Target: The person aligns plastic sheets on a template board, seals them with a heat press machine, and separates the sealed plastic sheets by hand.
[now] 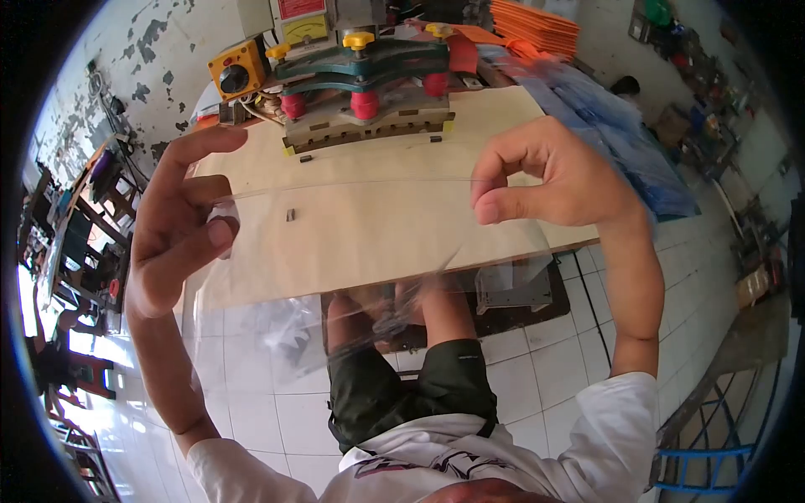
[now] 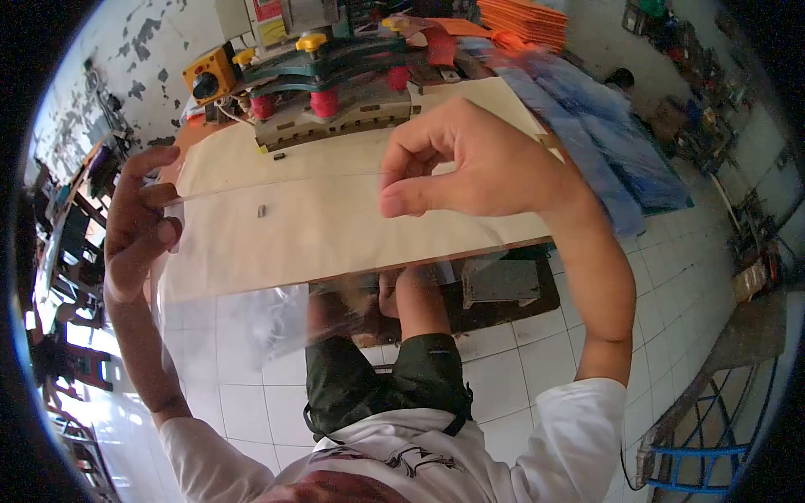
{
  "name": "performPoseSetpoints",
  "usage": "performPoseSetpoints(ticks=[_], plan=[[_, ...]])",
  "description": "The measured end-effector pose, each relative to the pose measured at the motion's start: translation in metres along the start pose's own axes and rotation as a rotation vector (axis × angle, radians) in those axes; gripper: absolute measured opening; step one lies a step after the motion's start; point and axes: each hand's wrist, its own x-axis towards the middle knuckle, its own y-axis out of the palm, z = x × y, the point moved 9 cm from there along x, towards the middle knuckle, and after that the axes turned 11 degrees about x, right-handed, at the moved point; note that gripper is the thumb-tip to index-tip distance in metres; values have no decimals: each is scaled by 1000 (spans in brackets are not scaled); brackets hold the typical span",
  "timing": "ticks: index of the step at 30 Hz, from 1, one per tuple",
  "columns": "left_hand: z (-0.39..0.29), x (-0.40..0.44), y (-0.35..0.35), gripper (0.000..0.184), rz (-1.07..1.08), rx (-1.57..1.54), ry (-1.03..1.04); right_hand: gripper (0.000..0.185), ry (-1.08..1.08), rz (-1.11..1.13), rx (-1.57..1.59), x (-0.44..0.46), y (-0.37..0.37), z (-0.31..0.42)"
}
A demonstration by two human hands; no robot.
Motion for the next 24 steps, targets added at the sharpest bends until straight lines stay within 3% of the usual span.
performPoseSetpoints(ticks=[5, 8, 12, 15, 24], plan=[[17, -3, -11, 79, -1, 2, -9, 16, 56, -97, 124, -4, 13, -4], [22, -5, -13, 69, 3, 0, -33, 16, 67, -114, 180, -5, 20, -5], [33, -7, -18, 77, -26, -32, -23, 15, 141, -130, 270, -5, 27, -3], [40, -7, -24, 82, -31, -63, -29, 14, 36, -163, 220, -1, 25, -3], [44, -7, -20, 83, -15, -90, -44, 12, 35, -298, 116, 1, 10, -8]])
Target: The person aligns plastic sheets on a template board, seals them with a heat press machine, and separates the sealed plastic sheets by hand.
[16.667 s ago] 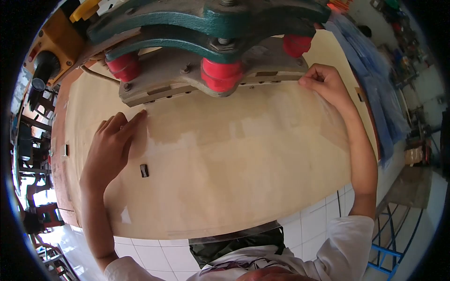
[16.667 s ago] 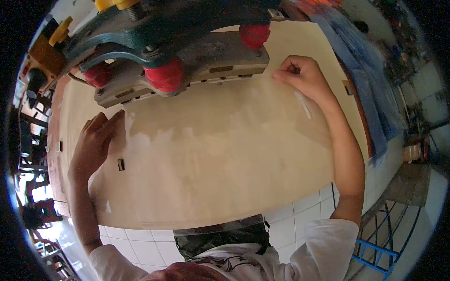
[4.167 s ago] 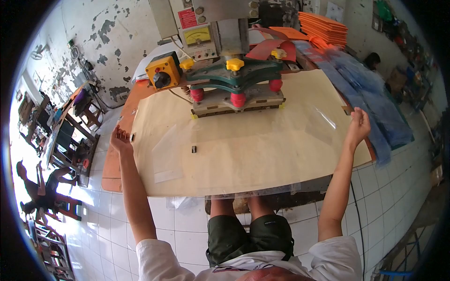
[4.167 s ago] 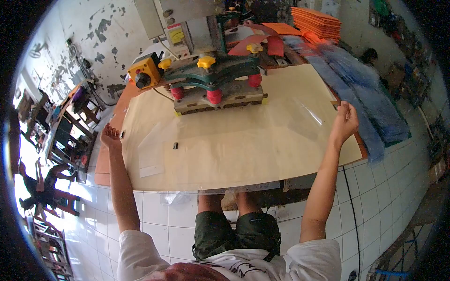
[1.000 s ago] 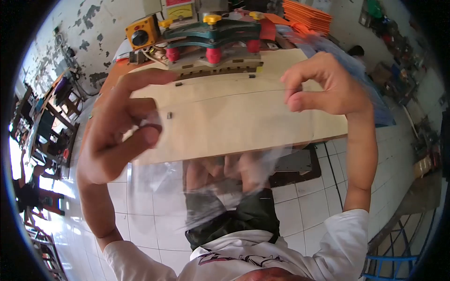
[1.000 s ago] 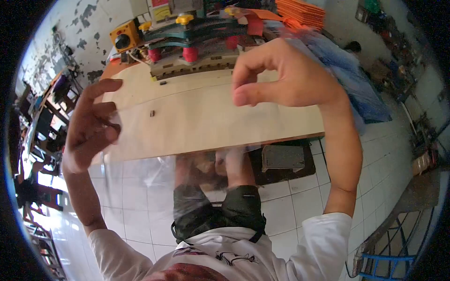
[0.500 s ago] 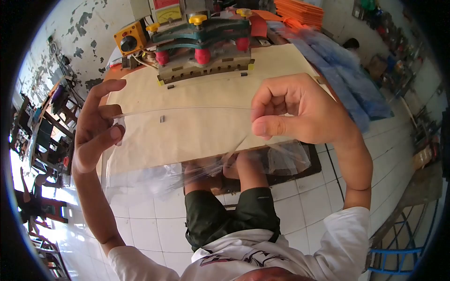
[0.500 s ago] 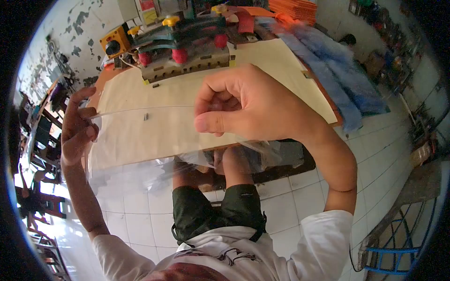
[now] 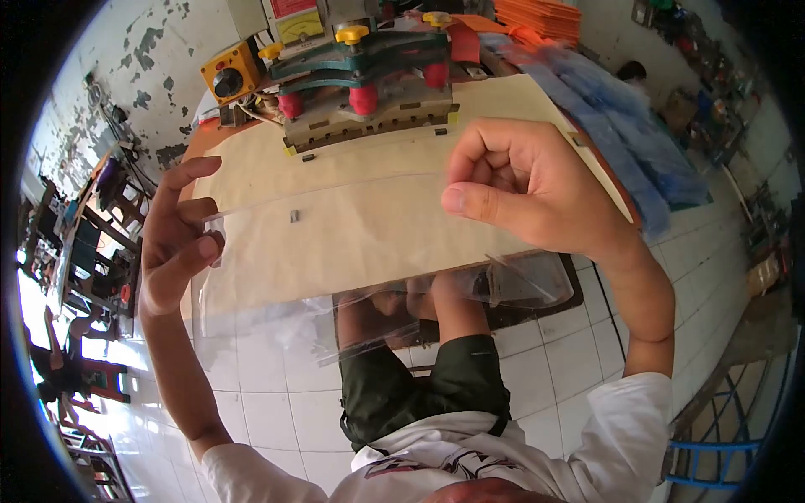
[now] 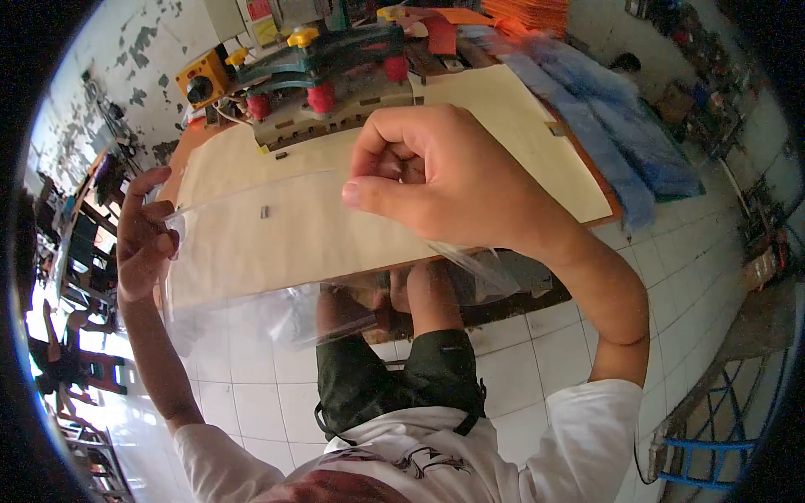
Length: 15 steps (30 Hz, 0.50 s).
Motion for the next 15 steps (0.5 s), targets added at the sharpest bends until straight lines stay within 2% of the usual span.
performPoseSetpoints(ticks=[15], plan=[[5, 4, 11, 79, 17, 69, -11, 13, -89, -73, -94, 0, -11, -4]])
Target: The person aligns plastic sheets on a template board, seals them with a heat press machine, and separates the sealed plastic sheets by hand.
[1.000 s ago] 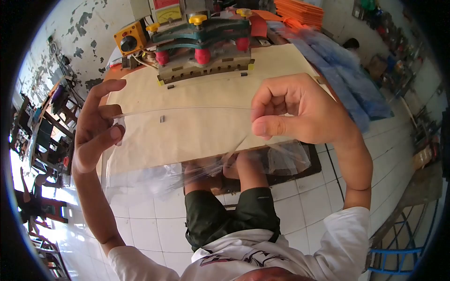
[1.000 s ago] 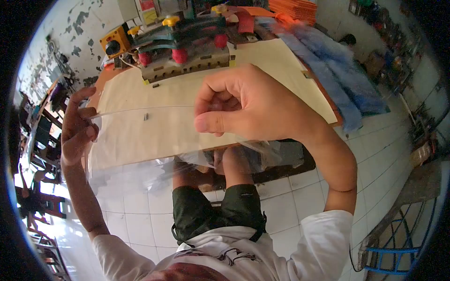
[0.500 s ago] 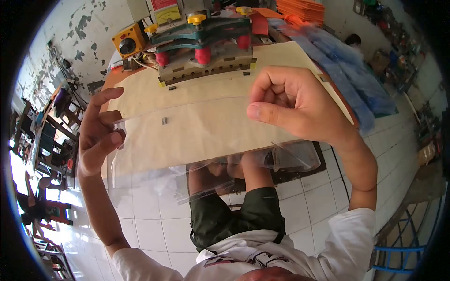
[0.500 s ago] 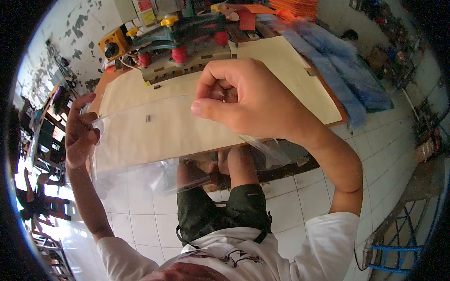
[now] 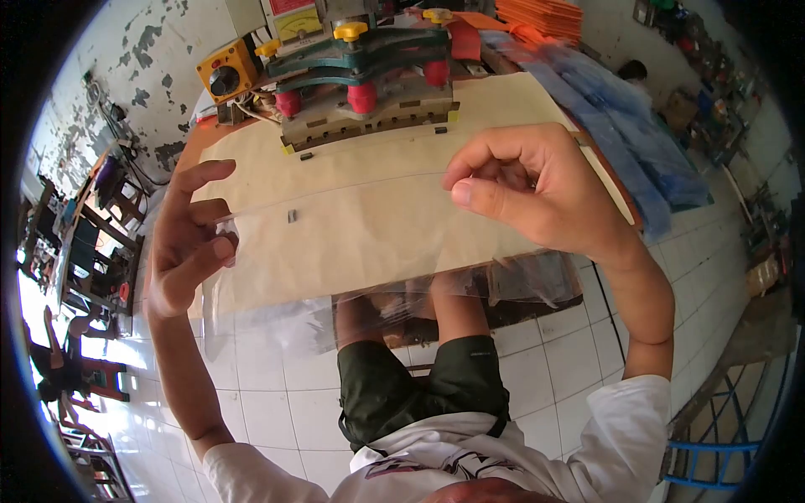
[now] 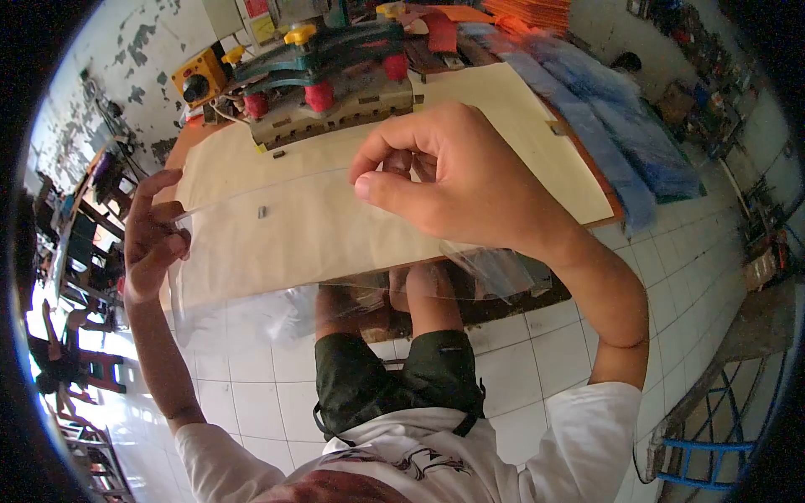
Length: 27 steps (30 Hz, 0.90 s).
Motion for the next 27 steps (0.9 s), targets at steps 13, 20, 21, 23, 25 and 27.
performPoseSetpoints(ticks=[13, 20, 21, 23, 25, 27], plan=[[-12, 12, 24, 25, 39, 355, 140, 19, -28, 41, -239, 1, -27, -4], [-2, 16, 9, 21, -33, 309, -7, 19, -87, -43, -196, 0, -71, 2], [-3, 17, 9, 21, -36, 307, -7, 20, -23, -54, -180, -1, -74, 0], [-5, 17, 9, 20, -35, 305, -19, 22, 90, -64, -146, -6, -86, -10], [-5, 18, 9, 20, -33, 304, -19, 24, 203, -75, -109, -11, -95, -23], [-4, 19, 8, 20, -30, 303, -20, 26, 148, -90, -110, -10, -101, -21]])
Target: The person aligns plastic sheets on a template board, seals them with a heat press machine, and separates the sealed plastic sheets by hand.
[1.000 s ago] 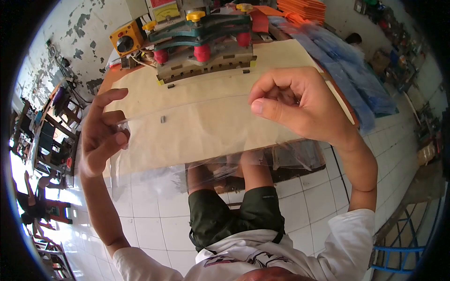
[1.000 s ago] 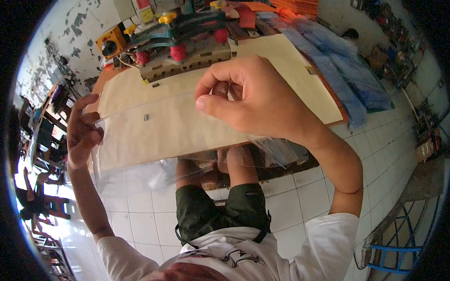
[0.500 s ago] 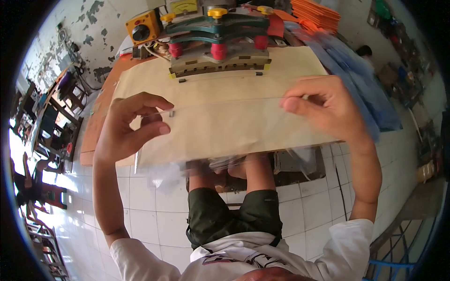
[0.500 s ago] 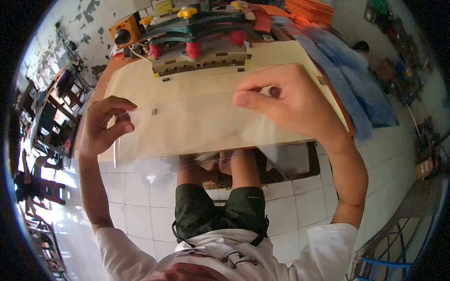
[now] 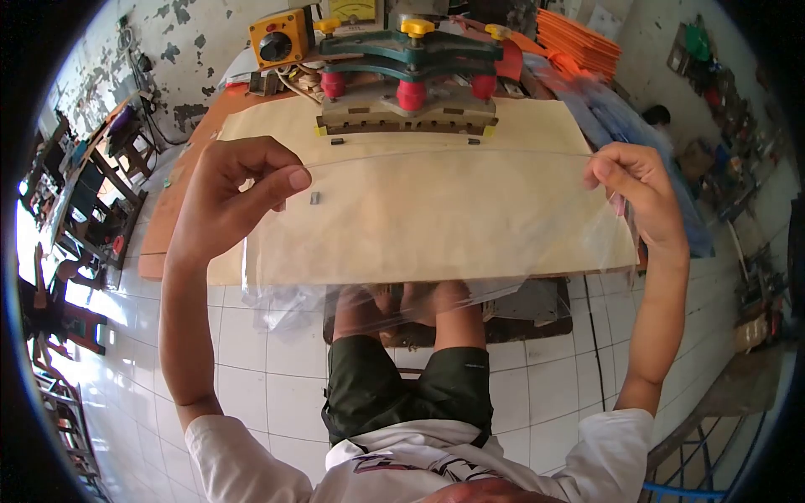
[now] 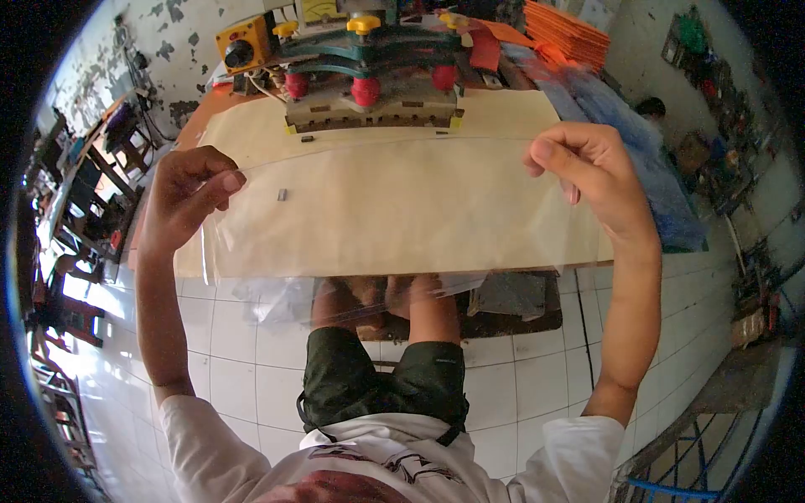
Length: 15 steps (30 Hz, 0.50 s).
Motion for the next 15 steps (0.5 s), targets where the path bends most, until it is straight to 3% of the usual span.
performPoseSetpoints(ticks=[6, 10, 12, 13, 15], plan=[[16, 7, -3, 22, -5, 6, 4, 24, -33, -41, 41, 2, -20, -11], [23, 21, 3, 18, -22, 179, 34, 21, -16, -42, -24, 18, -24, -29], [20, 28, 11, 17, -54, 296, 91, 22, -27, -17, -436, 32, -23, -38], [12, 31, 13, 15, -140, 315, 138, 22, -28, -11, -437, 33, -14, -38], [9, 39, 24, 15, -242, 289, 177, 27, -369, -211, -1225, 32, 18, -3]])
